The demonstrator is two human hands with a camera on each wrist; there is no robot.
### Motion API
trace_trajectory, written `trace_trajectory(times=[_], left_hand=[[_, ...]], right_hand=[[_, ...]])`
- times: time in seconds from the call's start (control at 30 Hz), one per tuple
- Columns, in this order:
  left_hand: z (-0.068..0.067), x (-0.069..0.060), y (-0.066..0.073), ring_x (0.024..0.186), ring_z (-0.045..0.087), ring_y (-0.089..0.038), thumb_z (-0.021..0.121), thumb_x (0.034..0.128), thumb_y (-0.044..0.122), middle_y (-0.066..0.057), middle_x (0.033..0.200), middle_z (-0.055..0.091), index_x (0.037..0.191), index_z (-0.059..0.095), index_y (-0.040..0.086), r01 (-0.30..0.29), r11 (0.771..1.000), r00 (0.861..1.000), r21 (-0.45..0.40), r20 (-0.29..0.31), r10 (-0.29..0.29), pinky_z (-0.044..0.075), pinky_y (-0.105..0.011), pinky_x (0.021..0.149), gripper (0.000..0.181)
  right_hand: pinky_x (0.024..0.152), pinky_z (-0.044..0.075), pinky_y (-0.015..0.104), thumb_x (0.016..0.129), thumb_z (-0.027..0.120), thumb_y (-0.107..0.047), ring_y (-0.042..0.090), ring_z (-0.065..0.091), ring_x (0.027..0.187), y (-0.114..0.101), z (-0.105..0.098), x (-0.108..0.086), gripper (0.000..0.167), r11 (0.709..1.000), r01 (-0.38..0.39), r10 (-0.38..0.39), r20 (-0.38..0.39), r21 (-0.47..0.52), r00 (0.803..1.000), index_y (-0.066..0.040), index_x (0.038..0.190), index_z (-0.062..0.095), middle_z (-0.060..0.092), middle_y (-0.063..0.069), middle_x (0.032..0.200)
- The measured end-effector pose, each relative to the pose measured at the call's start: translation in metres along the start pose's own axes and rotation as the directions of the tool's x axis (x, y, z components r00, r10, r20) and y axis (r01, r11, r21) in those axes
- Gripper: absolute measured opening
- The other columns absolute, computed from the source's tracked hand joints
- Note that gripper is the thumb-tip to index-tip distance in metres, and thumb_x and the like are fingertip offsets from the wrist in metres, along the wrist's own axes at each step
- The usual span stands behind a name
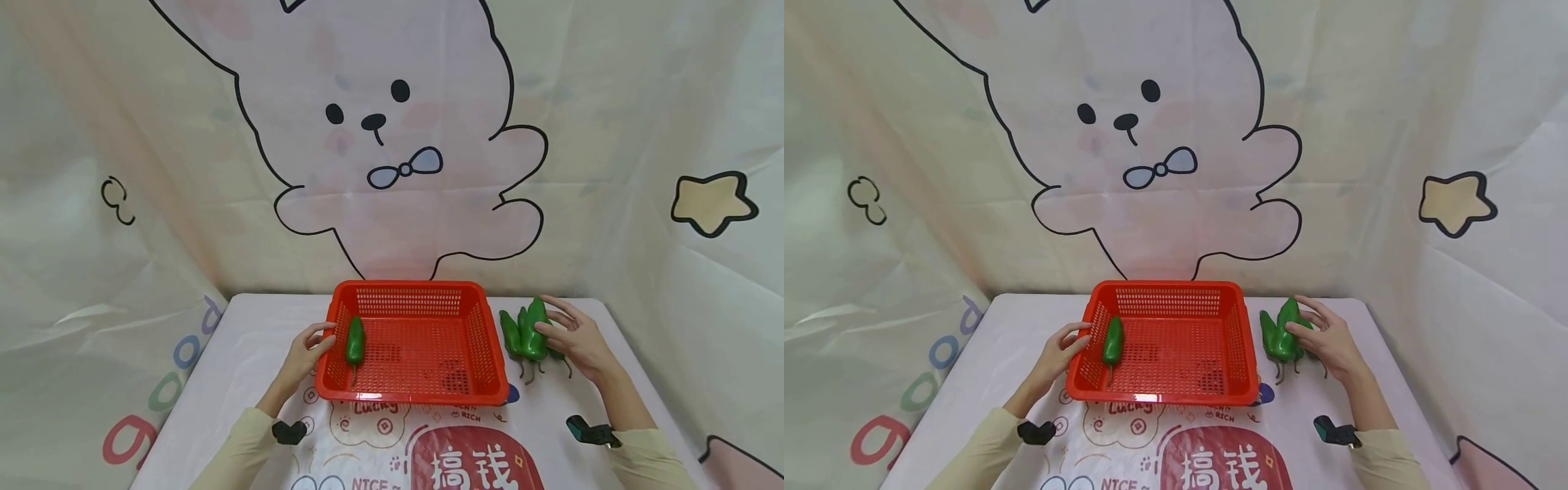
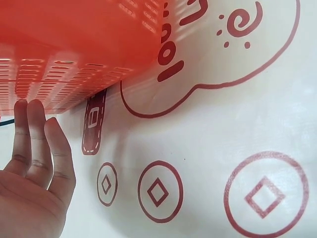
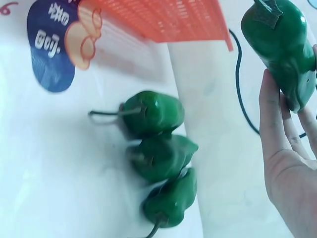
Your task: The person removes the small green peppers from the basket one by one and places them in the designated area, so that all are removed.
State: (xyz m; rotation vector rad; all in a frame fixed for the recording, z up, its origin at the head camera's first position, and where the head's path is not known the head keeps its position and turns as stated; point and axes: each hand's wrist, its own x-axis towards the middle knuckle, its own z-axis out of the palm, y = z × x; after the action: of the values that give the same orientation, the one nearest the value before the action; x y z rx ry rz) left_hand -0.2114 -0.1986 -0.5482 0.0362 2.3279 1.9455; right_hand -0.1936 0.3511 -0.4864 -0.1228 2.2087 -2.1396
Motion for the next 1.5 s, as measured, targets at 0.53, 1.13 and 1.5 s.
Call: trace_trajectory(times=[0.53, 1.13, 1.5], left_hand=[[0.0, 0.0, 0.001, 0.1, 0.065, -0.042, 0.069, 0.0997, 0.023, -0.021, 0.123, 0.059, 0.138, 0.059, 0.014, 0.001, 1.0, 1.0, 0.01, -0.002, -0.001, 0.061, -0.044, 0.072, 0.04], [0.0, -0.002, 0.003, 0.1, 0.065, -0.042, 0.067, 0.1009, 0.024, -0.023, 0.123, 0.058, 0.138, 0.057, 0.011, -0.038, 0.999, 0.999, 0.023, 0.009, 0.038, 0.061, -0.044, 0.072, 0.041], [0.0, -0.001, 0.005, 0.102, 0.064, -0.047, 0.066, 0.1012, 0.02, -0.023, 0.125, 0.057, 0.141, 0.055, 0.009, 0.0, 1.0, 1.0, 0.002, 0.01, 0.0, 0.06, -0.051, 0.075, 0.043]], right_hand=[[0.081, 0.057, 0.027, 0.098, 0.067, -0.002, 0.008, 0.066, 0.104, 0.027, -0.044, 0.004, 0.063, 0.997, 0.002, -0.002, -0.001, -0.078, 1.0, -0.007, 0.154, 0.04, 0.059, 0.0, 0.125], [0.082, 0.056, 0.025, 0.1, 0.066, -0.008, 0.002, 0.063, 0.106, 0.04, -0.095, 0.002, 0.053, 0.961, -0.004, 0.013, 0.028, -0.278, 1.0, 0.0, 0.148, 0.043, 0.056, -0.003, 0.13], [0.078, 0.053, 0.022, 0.102, 0.066, -0.026, 0.048, 0.039, 0.128, 0.036, -0.116, 0.001, 0.065, 0.851, -0.074, 0.066, -0.033, -0.52, 0.997, 0.005, 0.15, 0.037, 0.036, 0.036, 0.148]])
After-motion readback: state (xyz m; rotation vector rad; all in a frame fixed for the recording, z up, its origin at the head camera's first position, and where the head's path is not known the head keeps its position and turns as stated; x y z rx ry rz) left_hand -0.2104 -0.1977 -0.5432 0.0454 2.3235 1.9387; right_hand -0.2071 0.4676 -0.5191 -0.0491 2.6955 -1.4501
